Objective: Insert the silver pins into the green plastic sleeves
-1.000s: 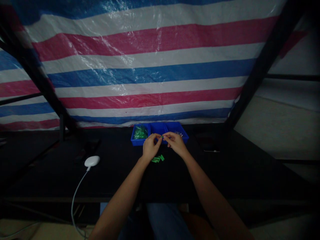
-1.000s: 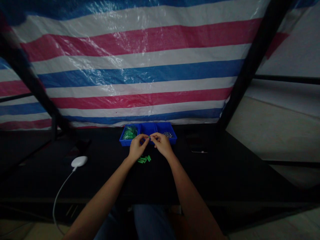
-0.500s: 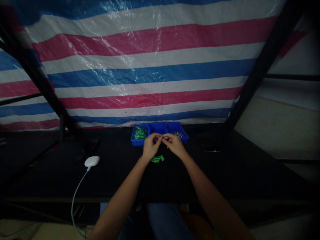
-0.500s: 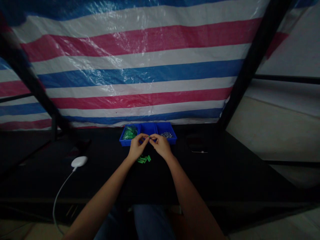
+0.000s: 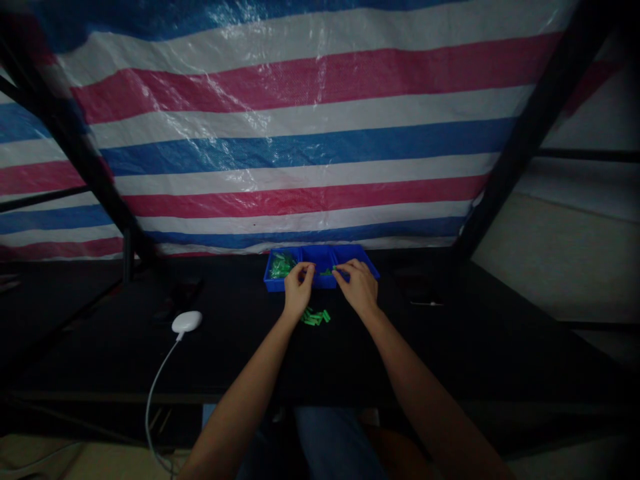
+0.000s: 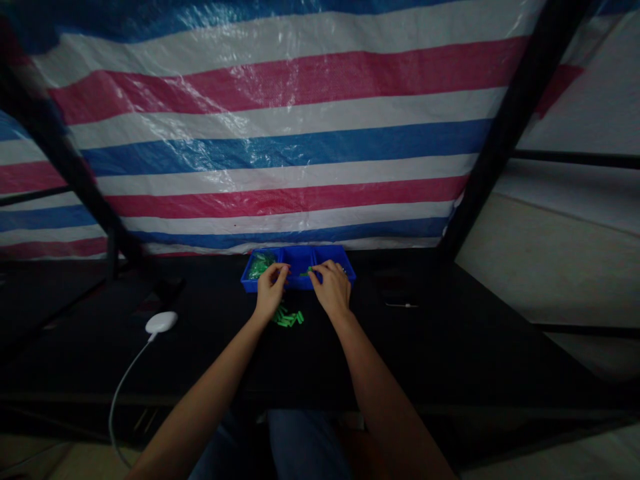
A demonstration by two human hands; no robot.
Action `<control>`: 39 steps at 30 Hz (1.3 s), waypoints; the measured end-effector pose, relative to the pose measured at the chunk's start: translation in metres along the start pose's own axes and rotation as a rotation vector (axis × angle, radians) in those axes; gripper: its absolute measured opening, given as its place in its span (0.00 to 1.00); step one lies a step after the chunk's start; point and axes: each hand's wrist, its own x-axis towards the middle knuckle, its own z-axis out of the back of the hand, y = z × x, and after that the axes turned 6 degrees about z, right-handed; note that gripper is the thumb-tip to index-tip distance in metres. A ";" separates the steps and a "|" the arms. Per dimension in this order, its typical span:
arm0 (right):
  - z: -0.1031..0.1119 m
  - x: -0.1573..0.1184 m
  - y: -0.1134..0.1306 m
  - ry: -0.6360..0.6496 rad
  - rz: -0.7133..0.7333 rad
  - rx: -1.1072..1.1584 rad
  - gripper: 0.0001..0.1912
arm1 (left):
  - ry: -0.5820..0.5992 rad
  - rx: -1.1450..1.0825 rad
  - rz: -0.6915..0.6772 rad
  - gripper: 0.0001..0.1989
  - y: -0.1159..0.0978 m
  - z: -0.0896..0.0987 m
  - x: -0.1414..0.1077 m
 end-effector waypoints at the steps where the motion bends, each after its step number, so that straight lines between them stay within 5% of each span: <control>1: -0.001 0.000 -0.001 0.005 0.008 -0.007 0.12 | 0.000 -0.010 0.007 0.13 0.001 0.000 0.000; 14: 0.009 0.006 -0.008 0.052 -0.047 0.239 0.12 | -0.001 -0.029 0.042 0.13 0.004 0.000 0.001; 26: 0.015 -0.011 -0.009 0.739 -0.012 0.666 0.19 | -0.009 -0.044 0.025 0.13 0.004 0.001 0.001; 32: 0.009 -0.013 -0.006 0.835 0.033 0.608 0.19 | -0.006 -0.047 0.033 0.13 0.003 0.001 0.000; 39: 0.003 -0.014 -0.007 0.794 0.027 0.635 0.14 | -0.001 -0.013 0.011 0.14 0.003 0.001 0.000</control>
